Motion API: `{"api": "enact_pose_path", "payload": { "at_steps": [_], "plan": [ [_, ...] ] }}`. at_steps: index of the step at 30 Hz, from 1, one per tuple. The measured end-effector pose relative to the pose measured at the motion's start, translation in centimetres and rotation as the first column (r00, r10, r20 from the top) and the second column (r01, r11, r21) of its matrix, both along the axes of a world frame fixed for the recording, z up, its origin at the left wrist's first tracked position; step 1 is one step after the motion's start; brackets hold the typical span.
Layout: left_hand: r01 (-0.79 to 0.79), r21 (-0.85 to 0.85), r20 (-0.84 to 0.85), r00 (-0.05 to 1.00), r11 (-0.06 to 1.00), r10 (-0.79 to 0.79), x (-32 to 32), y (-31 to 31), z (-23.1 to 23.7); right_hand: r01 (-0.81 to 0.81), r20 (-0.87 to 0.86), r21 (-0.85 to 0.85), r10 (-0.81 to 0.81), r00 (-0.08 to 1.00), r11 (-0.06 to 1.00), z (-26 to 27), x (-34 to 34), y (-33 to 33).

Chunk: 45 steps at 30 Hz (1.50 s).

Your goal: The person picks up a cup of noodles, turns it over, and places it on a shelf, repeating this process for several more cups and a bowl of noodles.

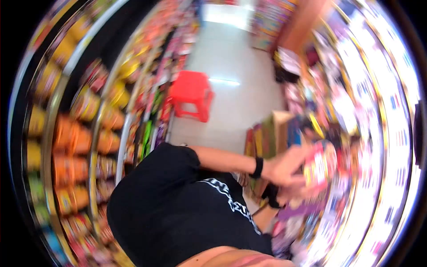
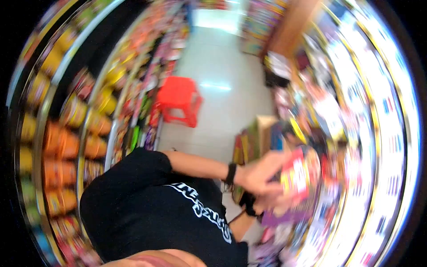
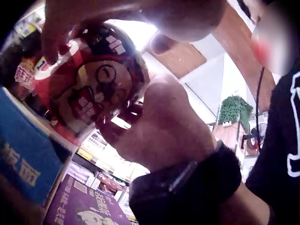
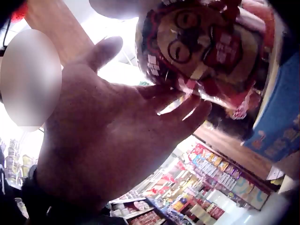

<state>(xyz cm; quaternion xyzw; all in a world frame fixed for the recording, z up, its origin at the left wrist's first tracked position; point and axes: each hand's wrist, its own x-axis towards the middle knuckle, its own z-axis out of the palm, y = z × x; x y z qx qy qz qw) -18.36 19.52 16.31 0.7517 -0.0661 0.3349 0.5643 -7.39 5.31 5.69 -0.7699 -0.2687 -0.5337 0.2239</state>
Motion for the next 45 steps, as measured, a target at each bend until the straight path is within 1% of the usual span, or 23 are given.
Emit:
{"api": "enact_pose_path", "payload": {
  "at_steps": [1,3,7,10,12,13,14,16,17,18,20,21,22,24,26,27,29,30,31,33,37,40,45],
  "plan": [
    [0.002,-0.040,0.146,0.989,0.999,0.004,-1.0,0.4,-0.7,-0.151,-0.093,0.152,0.166,0.982,0.977,0.7,-1.5,1.7],
    [-0.153,0.066,0.088,0.985,0.986,0.147,-3.3,0.5,-4.1,-0.326,-0.240,0.407,0.444,0.863,0.853,1.6,-3.9,4.8],
    [-0.387,0.027,0.076,0.920,0.922,0.384,-8.8,4.5,-4.5,-0.416,-0.356,0.689,0.776,0.520,0.594,2.6,-8.5,11.4],
    [-0.650,0.058,0.116,0.758,0.757,0.642,-12.8,8.4,-5.6,-0.389,-0.358,0.823,0.910,0.210,0.413,3.3,-12.2,16.5],
    [-0.736,0.042,0.115,0.675,0.675,0.729,-15.5,11.9,-6.5,-0.379,-0.348,0.867,0.937,0.005,0.324,3.5,-14.6,20.6],
    [-0.780,0.013,0.133,0.622,0.626,0.772,-17.0,13.5,-6.6,-0.507,-0.380,0.783,0.922,0.067,0.360,2.9,-16.1,23.0],
    [-0.790,0.012,0.139,0.608,0.613,0.781,-18.6,15.0,-6.6,-0.399,-0.435,0.854,0.880,-0.192,0.334,4.5,-17.9,25.1],
    [-0.908,-0.001,0.139,0.414,0.419,0.899,-22.1,17.7,-6.8,-0.493,-0.469,0.822,0.832,-0.297,0.287,5.8,-21.5,29.6],
    [-0.925,-0.067,0.135,0.364,0.375,0.922,-23.7,19.0,-6.7,-0.460,-0.437,0.857,0.803,-0.407,0.233,5.8,-23.0,31.6],
    [-0.963,0.038,0.097,0.271,0.268,0.958,-25.7,20.4,-6.9,-0.419,-0.399,0.889,0.761,-0.511,0.184,5.7,-24.4,33.6],
    [-0.971,-0.088,0.078,0.218,0.224,0.973,-29.1,22.6,-6.6,-0.451,-0.400,0.886,0.669,-0.627,0.107,6.4,-27.7,37.4],
    [-0.974,-0.091,0.074,0.201,0.208,0.977,-30.8,23.6,-6.3,-0.505,-0.432,0.860,0.634,-0.641,0.075,6.6,-29.4,39.1],
    [-0.993,-0.044,0.082,0.108,0.112,0.991,-32.6,24.4,-5.9,-0.554,-0.465,0.832,0.598,-0.653,0.042,6.7,-31.1,40.7],
    [-0.998,0.025,0.118,-0.061,-0.064,0.991,-35.7,26.3,-5.3,-0.516,-0.451,0.856,0.473,-0.757,-0.010,6.8,-33.9,43.8],
    [-0.970,0.152,0.129,-0.171,-0.190,0.977,-39.2,27.7,-4.4,-0.452,-0.362,0.880,0.410,-0.837,-0.147,8.6,-37.9,46.3],
    [-0.986,0.013,0.159,-0.164,-0.168,0.974,-40.1,29.1,-5.5,-0.427,-0.346,0.879,0.332,-0.878,-0.213,9.4,-39.5,47.6],
    [-0.957,0.050,0.122,-0.279,-0.287,0.952,-42.5,30.4,-3.8,-0.346,-0.304,0.890,0.179,-0.936,-0.296,10.8,-42.6,50.0],
    [-0.934,0.086,0.098,-0.337,-0.346,0.936,-43.6,31.1,-3.3,-0.297,-0.277,0.902,0.106,-0.955,-0.314,11.4,-44.0,51.2],
    [-0.929,0.093,0.096,-0.349,-0.357,0.932,-44.4,31.8,-2.9,-0.348,-0.358,0.879,0.031,-0.933,-0.326,11.9,-44.7,52.7],
    [-0.851,0.125,0.133,-0.495,-0.511,0.858,-45.7,33.3,-2.2,-0.311,-0.376,0.819,-0.041,-0.926,-0.481,12.1,-46.4,55.4],
    [-0.777,0.180,0.153,-0.583,-0.603,0.798,-47.0,35.3,-0.7,-0.304,-0.444,0.722,-0.079,-0.893,-0.621,12.5,-48.3,59.1],
    [-0.770,0.149,0.146,-0.603,-0.620,0.784,-47.3,36.9,-0.4,-0.225,-0.379,0.821,-0.205,-0.903,-0.525,12.1,-49.8,61.6],
    [-0.645,0.257,0.165,-0.704,-0.720,0.690,-48.4,39.2,0.2,-0.239,-0.417,0.723,-0.133,-0.899,-0.648,12.0,-52.2,65.6]
  ]
}}
